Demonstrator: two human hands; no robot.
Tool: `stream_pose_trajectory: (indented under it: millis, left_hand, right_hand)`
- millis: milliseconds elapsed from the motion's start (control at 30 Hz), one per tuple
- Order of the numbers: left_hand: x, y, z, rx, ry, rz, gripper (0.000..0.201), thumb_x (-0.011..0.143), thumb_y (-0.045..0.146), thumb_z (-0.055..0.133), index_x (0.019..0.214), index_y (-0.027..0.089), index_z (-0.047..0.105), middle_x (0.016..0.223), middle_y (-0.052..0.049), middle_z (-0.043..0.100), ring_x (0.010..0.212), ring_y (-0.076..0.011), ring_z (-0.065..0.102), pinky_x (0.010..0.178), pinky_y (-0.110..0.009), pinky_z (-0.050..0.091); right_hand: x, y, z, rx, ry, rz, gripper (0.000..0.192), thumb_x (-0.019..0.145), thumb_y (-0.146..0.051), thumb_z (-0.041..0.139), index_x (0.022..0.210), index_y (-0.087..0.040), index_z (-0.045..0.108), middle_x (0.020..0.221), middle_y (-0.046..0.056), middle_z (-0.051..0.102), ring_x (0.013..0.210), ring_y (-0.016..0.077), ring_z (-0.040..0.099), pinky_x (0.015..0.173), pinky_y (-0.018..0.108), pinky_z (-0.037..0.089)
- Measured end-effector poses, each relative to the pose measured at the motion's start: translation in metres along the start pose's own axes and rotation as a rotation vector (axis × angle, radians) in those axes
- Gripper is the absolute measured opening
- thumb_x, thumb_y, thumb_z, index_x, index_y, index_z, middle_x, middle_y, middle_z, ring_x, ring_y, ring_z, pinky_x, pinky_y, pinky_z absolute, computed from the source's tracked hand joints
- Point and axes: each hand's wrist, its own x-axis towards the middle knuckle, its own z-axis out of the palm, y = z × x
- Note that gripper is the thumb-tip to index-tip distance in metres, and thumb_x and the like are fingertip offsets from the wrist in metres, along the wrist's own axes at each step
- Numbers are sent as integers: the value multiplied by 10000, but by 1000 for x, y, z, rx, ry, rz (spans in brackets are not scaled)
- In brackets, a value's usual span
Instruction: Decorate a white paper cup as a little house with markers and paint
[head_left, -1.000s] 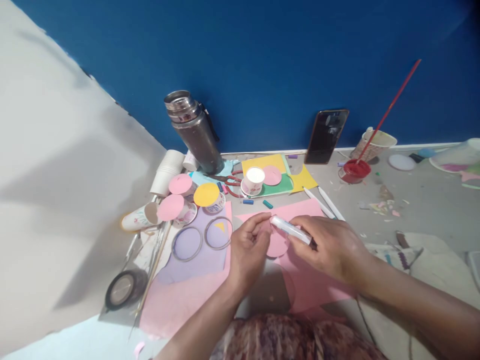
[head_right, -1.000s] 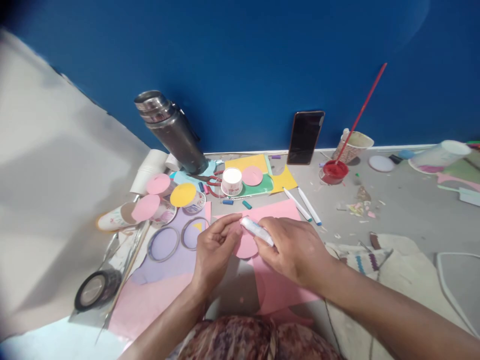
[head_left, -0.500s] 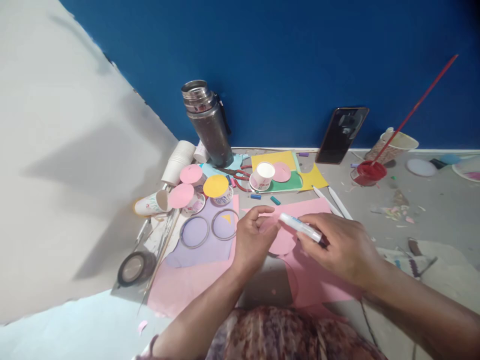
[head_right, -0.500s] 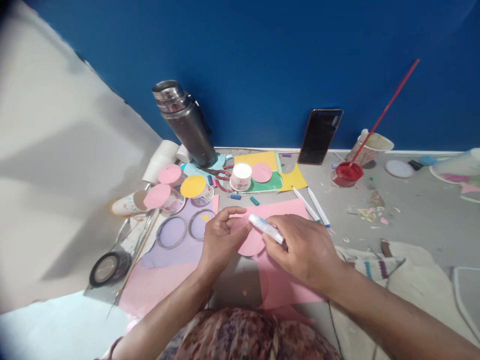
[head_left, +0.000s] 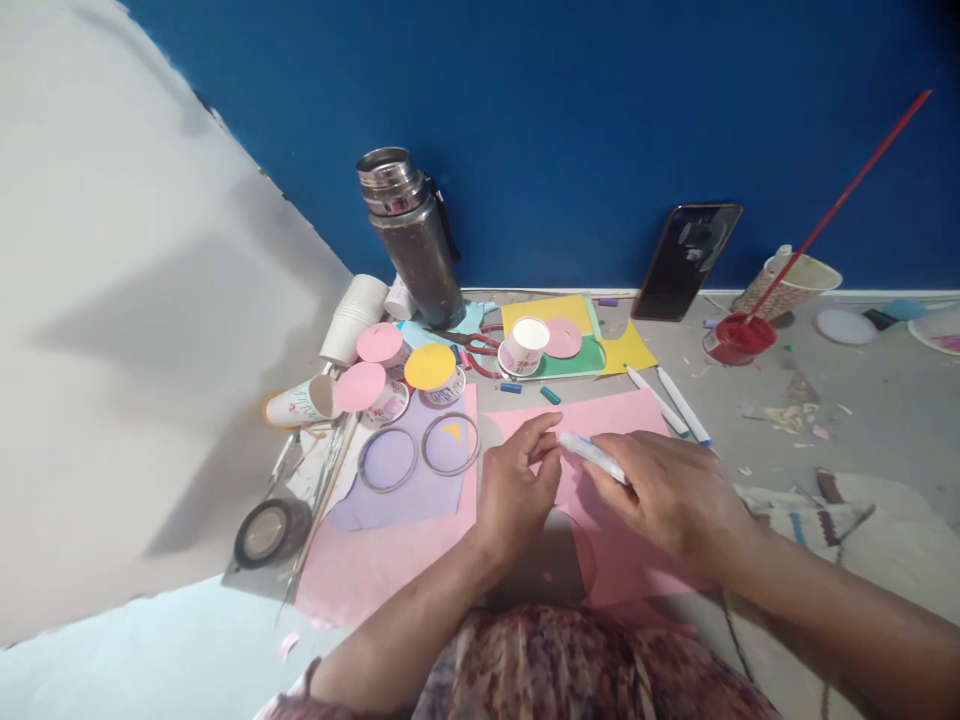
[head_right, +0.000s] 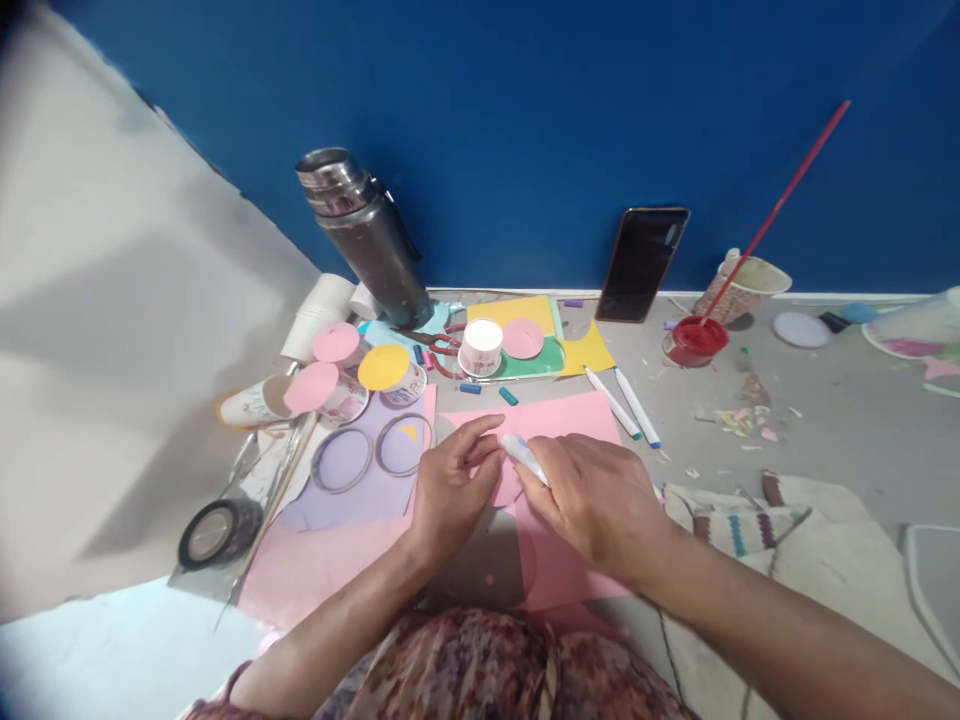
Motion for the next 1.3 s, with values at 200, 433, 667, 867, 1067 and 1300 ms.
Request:
stream_pose_trajectory:
  millis: [200, 433, 667, 867, 1067, 1300]
  left_hand:
    - [-3, 0, 2, 17, 9, 15, 439, 877, 141, 616, 1294, 190, 745, 1002, -36, 838, 968, -171, 810, 863, -230, 609]
    - [-3, 2, 3, -42, 7, -14, 466, 858, 137, 639, 1310, 180, 744, 1069, -53, 843, 1053, -195, 808, 902, -259, 626]
    - [-2, 3, 2, -114, -24, -115, 497, 837, 168, 696, 1333, 173, 730, 1124, -77, 833, 1082, -223, 801, 903, -294, 622]
    - [5, 7, -2, -181, -48, -252, 598, 765, 125, 738, 1361, 134, 695, 877, -79, 842, 1252, -297, 730, 948, -346, 582]
    - [7, 3, -4, -212, -15, -232, 636, 761, 130, 741, 1392, 149, 672, 963, -100, 849, 1323, -304, 692, 985, -365, 577]
    - [-5, 0, 3, -102, -53, -103, 519, 849, 151, 668, 1362, 203, 720, 1137, -69, 830, 1111, -227, 781, 945, -315, 599]
  right_hand:
    - [-2, 1, 0, -36, 19, 37, 403, 1104, -381, 504, 787, -186, 661, 555, 3, 650, 481, 165, 623, 546, 317, 351]
    - [-1, -1, -2, -95, 40, 40, 425, 1079, -404, 573, 715, -194, 638, 533, -6, 604, 482, 164, 601, 555, 316, 330]
    - [-1, 4, 0, -139, 17, 66, 442, 1057, -421, 604, 679, -193, 627, 525, 3, 611, 469, 163, 589, 543, 320, 315]
    - [-1, 15, -6, -77, 31, 145, 371, 1057, -405, 604, 769, -187, 690, 572, 31, 676, 529, 177, 620, 560, 330, 325]
    - [-2, 4, -13, 6, -3, 103, 343, 1039, -372, 628, 736, -218, 675, 586, 6, 683, 533, 164, 608, 583, 329, 338]
    - [-2, 1, -5, -127, -4, 31, 372, 1036, -364, 625, 701, -204, 638, 538, -1, 611, 501, 161, 573, 576, 331, 315]
